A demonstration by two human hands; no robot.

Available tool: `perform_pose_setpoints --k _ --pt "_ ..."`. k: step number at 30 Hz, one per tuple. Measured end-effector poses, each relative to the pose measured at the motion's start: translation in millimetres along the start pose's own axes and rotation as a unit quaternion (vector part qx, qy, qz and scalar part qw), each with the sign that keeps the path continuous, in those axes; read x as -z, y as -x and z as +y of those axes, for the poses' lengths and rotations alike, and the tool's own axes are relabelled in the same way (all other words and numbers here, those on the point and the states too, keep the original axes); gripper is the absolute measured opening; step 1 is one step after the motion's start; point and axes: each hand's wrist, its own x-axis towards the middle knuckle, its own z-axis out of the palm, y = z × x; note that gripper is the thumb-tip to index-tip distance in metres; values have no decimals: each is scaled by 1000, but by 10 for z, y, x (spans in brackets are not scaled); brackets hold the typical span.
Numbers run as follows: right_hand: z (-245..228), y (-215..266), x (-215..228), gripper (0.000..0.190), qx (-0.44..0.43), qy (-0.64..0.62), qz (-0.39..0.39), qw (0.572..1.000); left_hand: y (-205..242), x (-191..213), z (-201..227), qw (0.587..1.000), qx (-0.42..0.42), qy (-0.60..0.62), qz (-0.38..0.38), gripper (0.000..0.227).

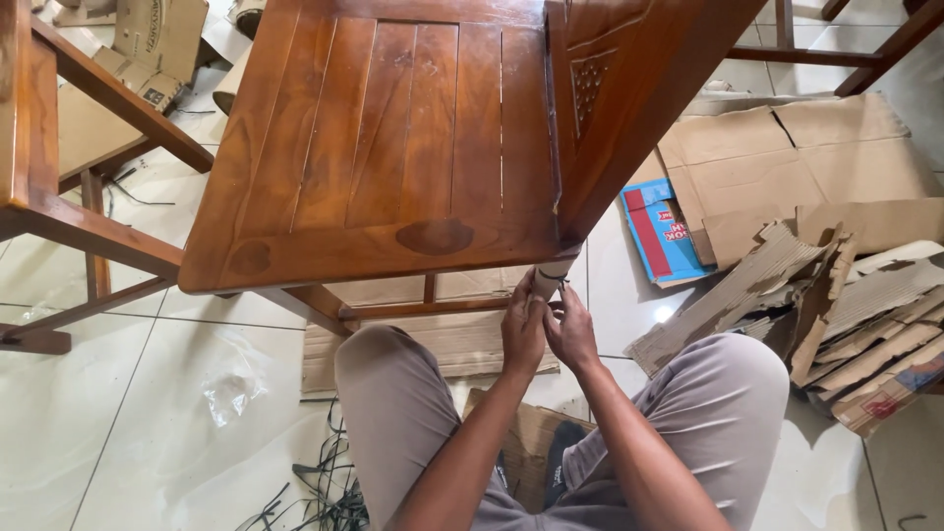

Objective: The person ties the joints of a wooden chair using thin black strips by hand, wrapping them around the bottom rungs and securing them.

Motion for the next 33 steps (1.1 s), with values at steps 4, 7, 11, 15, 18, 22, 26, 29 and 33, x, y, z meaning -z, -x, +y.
perform_pose_setpoints --k 4,7,11,15,18,22,26,29,33 --pt "-31 19 -7 62 -32 13 -18 999 -38 55 -54 1000 23 9 19 47" --pt "-113 76 63 64 -87 79 -54 992 -65 131 -102 997 46 -20 61 42" --pt "190 79 69 60 -142 214 -133 957 -165 286 -374 988 96 -56 106 36" --pt "55 158 14 50 -165 275 -250 914 -216 404 -516 979 125 -101 125 29" --pt "-186 205 -9 49 -156 286 -284 902 -237 490 -602 977 126 -111 130 27" --pt "-241 233 -84 48 -132 263 -300 907 -230 642 -664 973 137 -125 139 24" --pt "-210 218 -247 48 -103 270 -327 900 -230 811 -704 965 151 -142 158 22" --pt "-300 256 -355 47 -76 257 -340 901 -266 963 -807 958 166 -174 158 29" --pt "-340 269 -501 43 -52 234 -353 904 -315 1135 -1121 942 186 -219 173 29"
